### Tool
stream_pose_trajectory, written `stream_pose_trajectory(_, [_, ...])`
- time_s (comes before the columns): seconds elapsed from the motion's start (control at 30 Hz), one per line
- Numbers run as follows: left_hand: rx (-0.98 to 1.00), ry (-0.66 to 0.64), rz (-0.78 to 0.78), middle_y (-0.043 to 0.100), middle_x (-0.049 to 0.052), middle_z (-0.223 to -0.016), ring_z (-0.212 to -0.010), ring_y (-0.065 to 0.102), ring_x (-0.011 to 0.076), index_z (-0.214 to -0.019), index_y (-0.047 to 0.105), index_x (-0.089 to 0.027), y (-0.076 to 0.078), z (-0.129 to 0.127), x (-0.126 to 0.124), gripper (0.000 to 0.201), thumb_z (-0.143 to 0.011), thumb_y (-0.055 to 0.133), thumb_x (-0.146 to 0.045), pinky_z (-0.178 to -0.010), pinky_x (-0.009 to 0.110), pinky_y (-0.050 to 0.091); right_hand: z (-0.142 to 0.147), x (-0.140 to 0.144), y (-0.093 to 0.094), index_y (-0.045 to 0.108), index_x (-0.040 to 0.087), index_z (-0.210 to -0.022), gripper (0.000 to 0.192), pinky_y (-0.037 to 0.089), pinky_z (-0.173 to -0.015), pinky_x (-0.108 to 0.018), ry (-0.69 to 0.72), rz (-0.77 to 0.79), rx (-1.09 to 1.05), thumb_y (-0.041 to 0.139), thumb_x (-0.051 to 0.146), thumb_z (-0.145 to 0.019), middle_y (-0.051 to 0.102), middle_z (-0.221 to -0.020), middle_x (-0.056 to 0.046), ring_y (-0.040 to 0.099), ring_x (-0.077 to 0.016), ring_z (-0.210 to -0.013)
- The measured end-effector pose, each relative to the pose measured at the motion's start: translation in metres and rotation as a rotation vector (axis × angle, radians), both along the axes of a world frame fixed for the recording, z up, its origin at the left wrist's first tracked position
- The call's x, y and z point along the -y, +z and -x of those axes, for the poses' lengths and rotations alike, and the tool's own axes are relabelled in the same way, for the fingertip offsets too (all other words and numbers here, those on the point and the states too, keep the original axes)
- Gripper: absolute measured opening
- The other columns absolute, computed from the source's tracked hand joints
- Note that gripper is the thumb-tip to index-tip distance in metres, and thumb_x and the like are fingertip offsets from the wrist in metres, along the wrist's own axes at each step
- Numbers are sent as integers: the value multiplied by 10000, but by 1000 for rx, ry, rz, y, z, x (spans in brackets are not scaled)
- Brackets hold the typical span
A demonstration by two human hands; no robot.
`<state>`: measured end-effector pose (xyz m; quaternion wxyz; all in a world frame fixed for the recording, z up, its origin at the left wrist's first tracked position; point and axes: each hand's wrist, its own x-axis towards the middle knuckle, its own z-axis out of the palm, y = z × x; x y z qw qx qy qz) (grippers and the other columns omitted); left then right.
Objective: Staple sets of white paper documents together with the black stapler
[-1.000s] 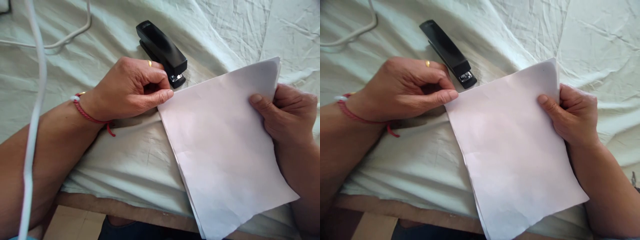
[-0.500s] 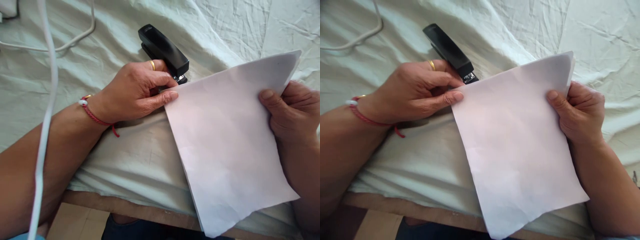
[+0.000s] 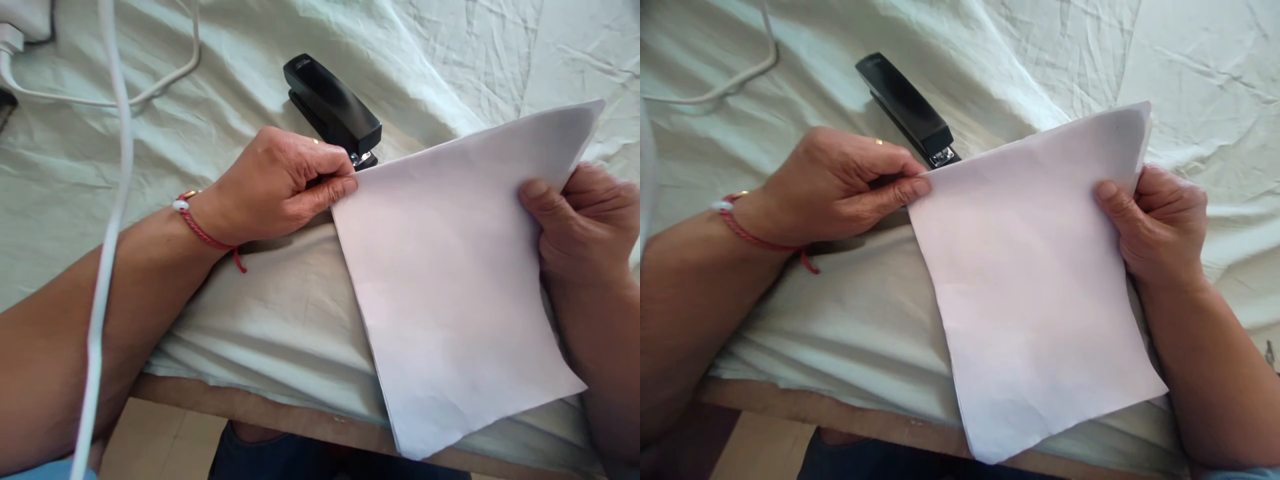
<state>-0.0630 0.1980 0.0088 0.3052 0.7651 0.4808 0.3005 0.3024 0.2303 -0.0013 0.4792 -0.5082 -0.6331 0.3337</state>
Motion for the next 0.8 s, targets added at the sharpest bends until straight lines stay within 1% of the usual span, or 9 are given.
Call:
stream_pose_trajectory(0.07, [-4,21,-15,670,13,-700,-671,606,207,-836,752,-272,0,-1,1,236,-999,733,-441,-677,366,494,-1,2,-3,802,223,-716,360,360,-444,-261,7,16,-31,1000,511,-802,605,-667,-3,475,-112,-571])
stream_pose_trajectory(0.17, [-15,52,-34,608,-6,-650,-612,510,167,-814,736,-257,1,-1,3,276,-1016,703,-442,-619,347,421,-4,4,-7,839,237,-737,276,401,-446,-268,-5,60,-16,1009,443,-803,667,-696,-10,532,-132,-590])
stream_pose_trajectory(0.27, [6,7,10,613,-5,-655,-613,483,152,-826,739,-236,3,0,3,285,-1013,724,-451,-592,336,388,-5,5,-10,896,263,-834,165,492,-506,-296,-18,58,-19,1005,384,-810,745,-769,-16,608,-159,-647])
stream_pose_trajectory(0.33, [26,-44,47,644,0,-679,-642,516,162,-859,752,-234,4,2,3,283,-995,775,-481,-593,336,409,-6,4,-11,918,274,-886,167,552,-561,-320,-8,43,-45,1010,383,-800,788,-826,-22,650,-174,-691])
stream_pose_trajectory(0.4, [35,-74,66,663,-6,-689,-660,531,169,-884,761,-240,5,3,2,270,-975,809,-490,-594,334,419,-7,3,-12,922,271,-882,178,548,-558,-310,6,33,-64,1019,389,-791,796,-830,-24,647,-169,-692])
stream_pose_trajectory(0.5, [41,-73,96,704,-3,-717,-667,534,164,-897,780,-239,4,2,1,186,-973,773,-409,-587,331,395,-9,2,-13,913,256,-847,178,483,-489,-265,12,42,-79,1024,385,-794,749,-755,-16,594,-137,-629])
stream_pose_trajectory(0.6, [66,-43,76,650,-18,-669,-615,473,140,-856,775,-244,2,0,-1,150,-953,746,-354,-565,331,346,-11,1,-15,902,245,-825,196,461,-455,-254,20,58,-92,1037,379,-780,711,-712,-9,570,-128,-595])
stream_pose_trajectory(0.67, [86,-36,68,616,-27,-649,-600,451,135,-841,766,-249,2,0,-2,146,-937,768,-359,-551,329,331,-11,1,-17,905,254,-837,218,508,-485,-277,29,52,-100,1053,393,-756,747,-750,-16,608,-146,-624])
stream_pose_trajectory(0.8, [158,-54,140,683,-9,-729,-661,528,148,-852,758,-229,8,-2,2,77,-906,771,-283,-577,326,382,-9,-1,-17,935,269,-934,197,590,-602,-289,34,69,-121,1043,333,-782,828,-855,-23,691,-155,-711])
